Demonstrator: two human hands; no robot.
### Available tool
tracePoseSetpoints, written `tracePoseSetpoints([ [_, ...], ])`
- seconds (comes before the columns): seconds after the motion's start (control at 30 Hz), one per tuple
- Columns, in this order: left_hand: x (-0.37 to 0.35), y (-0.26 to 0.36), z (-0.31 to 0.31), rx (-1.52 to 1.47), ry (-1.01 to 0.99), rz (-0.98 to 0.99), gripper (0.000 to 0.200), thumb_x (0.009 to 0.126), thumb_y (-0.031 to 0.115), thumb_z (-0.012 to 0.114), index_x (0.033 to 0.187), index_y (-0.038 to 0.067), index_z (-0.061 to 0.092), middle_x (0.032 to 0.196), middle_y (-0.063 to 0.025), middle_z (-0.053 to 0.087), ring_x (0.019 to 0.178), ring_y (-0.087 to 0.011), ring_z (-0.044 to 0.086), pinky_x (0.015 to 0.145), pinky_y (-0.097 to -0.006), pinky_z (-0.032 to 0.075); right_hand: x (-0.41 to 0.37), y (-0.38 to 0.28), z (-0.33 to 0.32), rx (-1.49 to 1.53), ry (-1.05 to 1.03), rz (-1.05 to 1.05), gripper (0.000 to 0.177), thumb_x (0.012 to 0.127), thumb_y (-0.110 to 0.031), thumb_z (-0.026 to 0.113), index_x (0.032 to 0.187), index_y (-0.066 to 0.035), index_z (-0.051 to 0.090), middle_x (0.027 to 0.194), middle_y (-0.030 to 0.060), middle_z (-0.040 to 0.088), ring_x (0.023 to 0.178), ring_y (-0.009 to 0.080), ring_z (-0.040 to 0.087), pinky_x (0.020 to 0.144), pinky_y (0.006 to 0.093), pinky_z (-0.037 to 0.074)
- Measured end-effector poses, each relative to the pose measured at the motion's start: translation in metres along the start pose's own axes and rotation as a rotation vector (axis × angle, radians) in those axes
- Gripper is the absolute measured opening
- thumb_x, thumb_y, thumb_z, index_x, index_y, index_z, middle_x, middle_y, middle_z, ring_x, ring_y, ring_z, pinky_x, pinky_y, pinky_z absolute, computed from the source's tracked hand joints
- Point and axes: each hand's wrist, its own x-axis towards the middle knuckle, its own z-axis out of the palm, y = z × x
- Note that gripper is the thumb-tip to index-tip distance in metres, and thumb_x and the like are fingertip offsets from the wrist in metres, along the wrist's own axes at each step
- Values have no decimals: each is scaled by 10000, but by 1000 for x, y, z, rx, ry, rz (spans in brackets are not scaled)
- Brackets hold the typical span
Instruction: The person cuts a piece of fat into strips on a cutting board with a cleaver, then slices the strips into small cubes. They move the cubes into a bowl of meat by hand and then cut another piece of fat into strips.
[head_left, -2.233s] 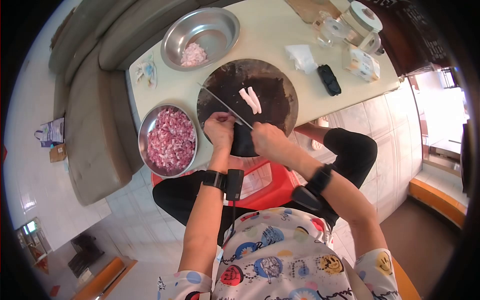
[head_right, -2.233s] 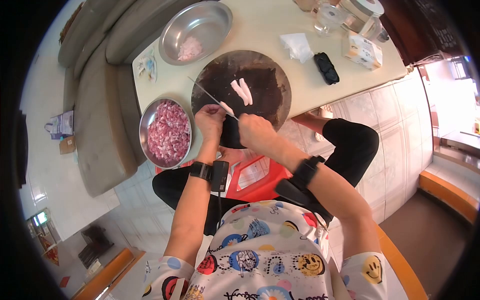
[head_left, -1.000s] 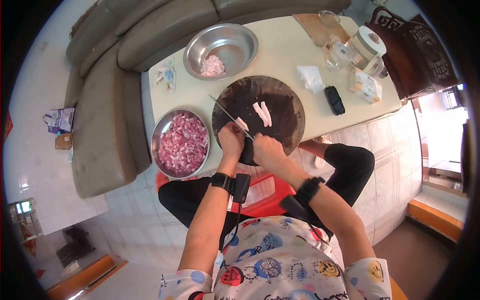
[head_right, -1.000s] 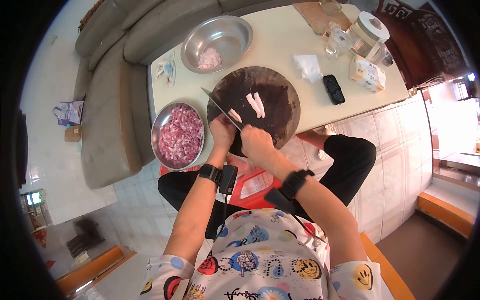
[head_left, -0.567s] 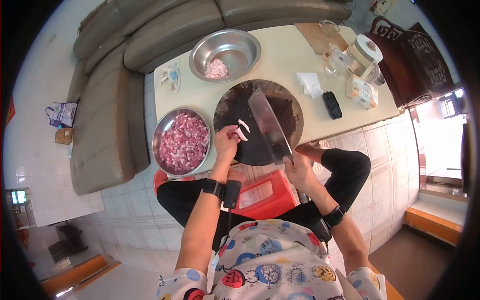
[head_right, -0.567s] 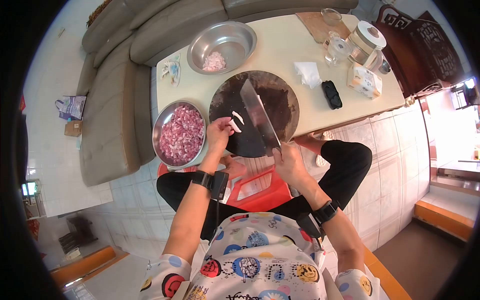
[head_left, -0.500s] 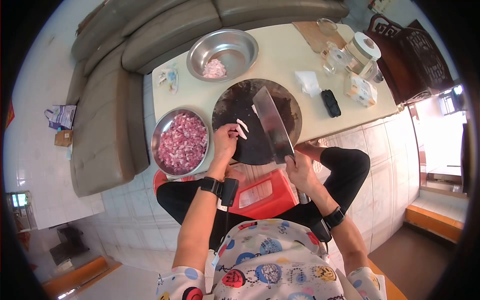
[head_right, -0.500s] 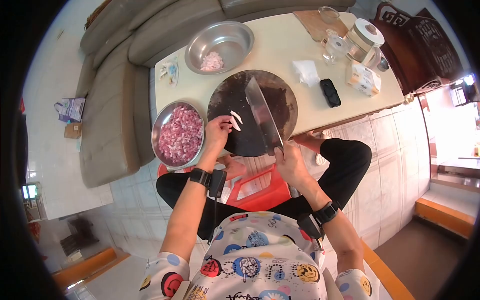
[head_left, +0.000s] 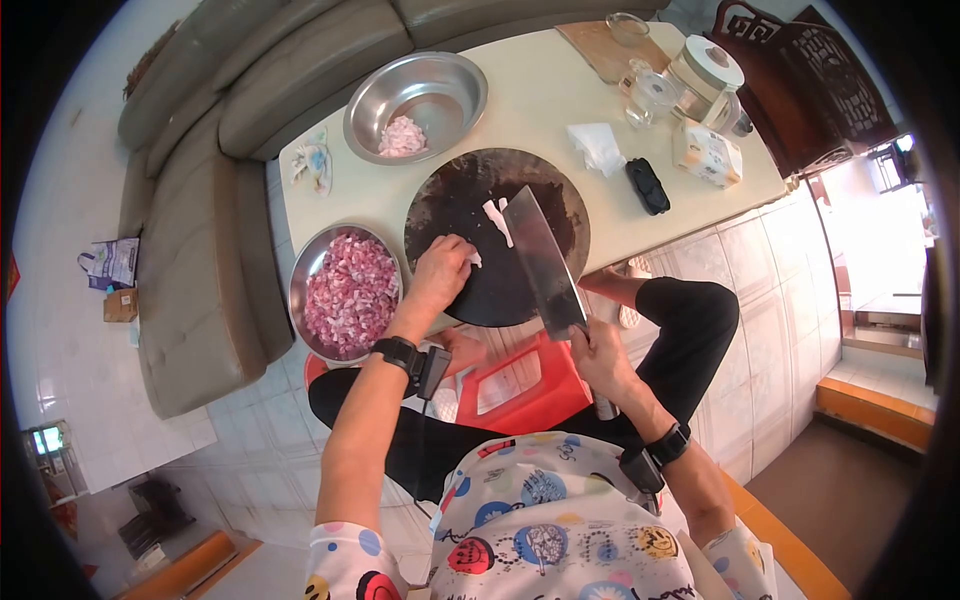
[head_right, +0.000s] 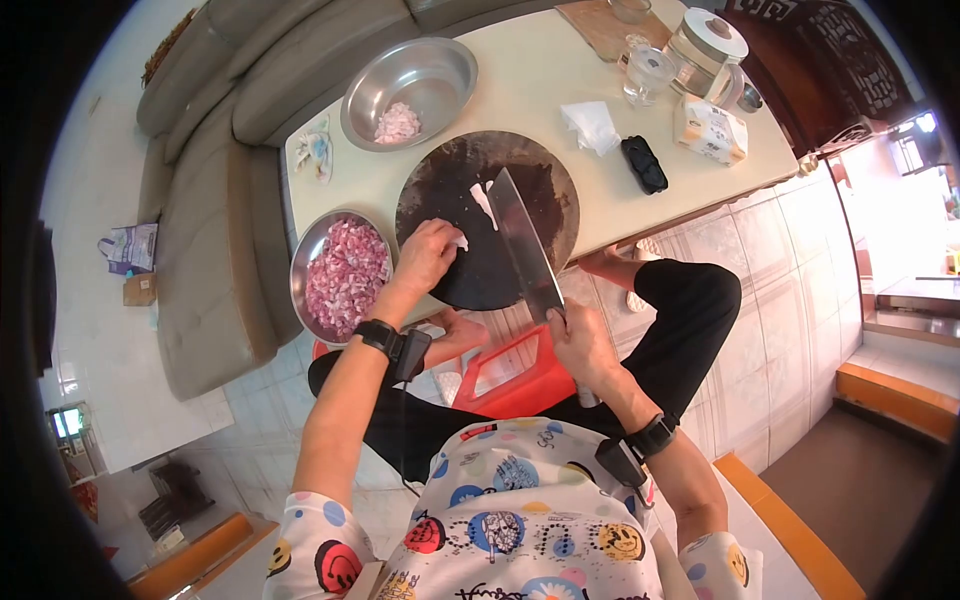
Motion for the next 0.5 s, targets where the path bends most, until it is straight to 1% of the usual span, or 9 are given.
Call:
tracePoseSetpoints([
  [0.03, -4, 6, 8, -1, 0, -2, 261, 698, -14, 615, 952, 33, 652, 1060, -100, 615, 1005, -288, 556, 853, -365, 470, 0, -2, 1, -17, 2, -33, 165, 871, -79, 519, 830, 79, 546, 628, 255, 535, 574, 381, 551, 544, 420, 420],
  [0.07, -8, 14, 17, -91, 117, -147, 240, 703, -5, 614, 937, 34, 657, 1043, -95, 622, 977, -285, 562, 836, -371, 473, 0, -4, 2, -33, 4, -67, 164, 867, -80, 523, 825, 77, 545, 646, 266, 546, 606, 411, 566, 555, 433, 429],
  [0.1, -13, 20, 26, -180, 236, -292, 220, 709, 5, 613, 921, 34, 662, 1026, -91, 629, 950, -283, 569, 820, -378, 476, 0, -5, 4, -34, 1, -68, 164, 867, -80, 523, 825, 77, 545, 646, 266, 546, 606, 411, 566, 555, 433, 429],
  [0.13, -19, 24, 36, -179, 237, -293, 220, 709, 5, 613, 921, 34, 662, 1026, -91, 629, 950, -283, 569, 820, -378, 476, 0, -6, 6, -52, 7, -100, 163, 861, -81, 530, 812, 74, 541, 659, 272, 551, 633, 430, 568, 568, 447, 434],
  [0.2, -31, 36, 48, -172, 505, -205, 221, 710, 19, 617, 925, 43, 667, 1008, -86, 633, 959, -285, 565, 820, -396, 464, -1, -10, 9, -72, 11, -128, 162, 855, -82, 537, 800, 70, 537, 672, 278, 557, 660, 448, 571, 580, 461, 439],
  [0.33, -44, 47, 40, 14, 511, -150, 229, 725, 40, 637, 953, 42, 664, 1020, -101, 623, 968, -293, 554, 844, -424, 440, -1, -12, 10, -210, -26, -209, 167, 843, -89, 550, 779, 61, 515, 666, 278, 558, 671, 462, 564, 601, 492, 446],
  [0.4, -45, 43, 39, -40, 539, -143, 223, 727, 40, 643, 949, 35, 660, 1026, -108, 619, 960, -294, 557, 832, -414, 444, 1, -10, 12, -257, -40, -232, 164, 838, -87, 552, 775, 58, 507, 655, 274, 559, 663, 456, 567, 599, 494, 448],
  [0.47, -45, 38, 39, -98, 561, -133, 217, 729, 39, 649, 946, 27, 656, 1032, -115, 616, 952, -296, 560, 820, -404, 449, 1, -10, 14, -364, -56, -280, 183, 868, -124, 537, 855, 56, 507, 620, 273, 545, 649, 440, 575, 583, 503, 434],
  [0.5, -44, 35, 39, -117, 551, -115, 207, 723, 27, 653, 930, 22, 652, 1013, -114, 618, 932, -298, 565, 806, -396, 452, 1, -11, 14, -365, -56, -276, 183, 868, -124, 537, 855, 56, 507, 620, 273, 545, 649, 440, 575, 583, 503, 434],
])
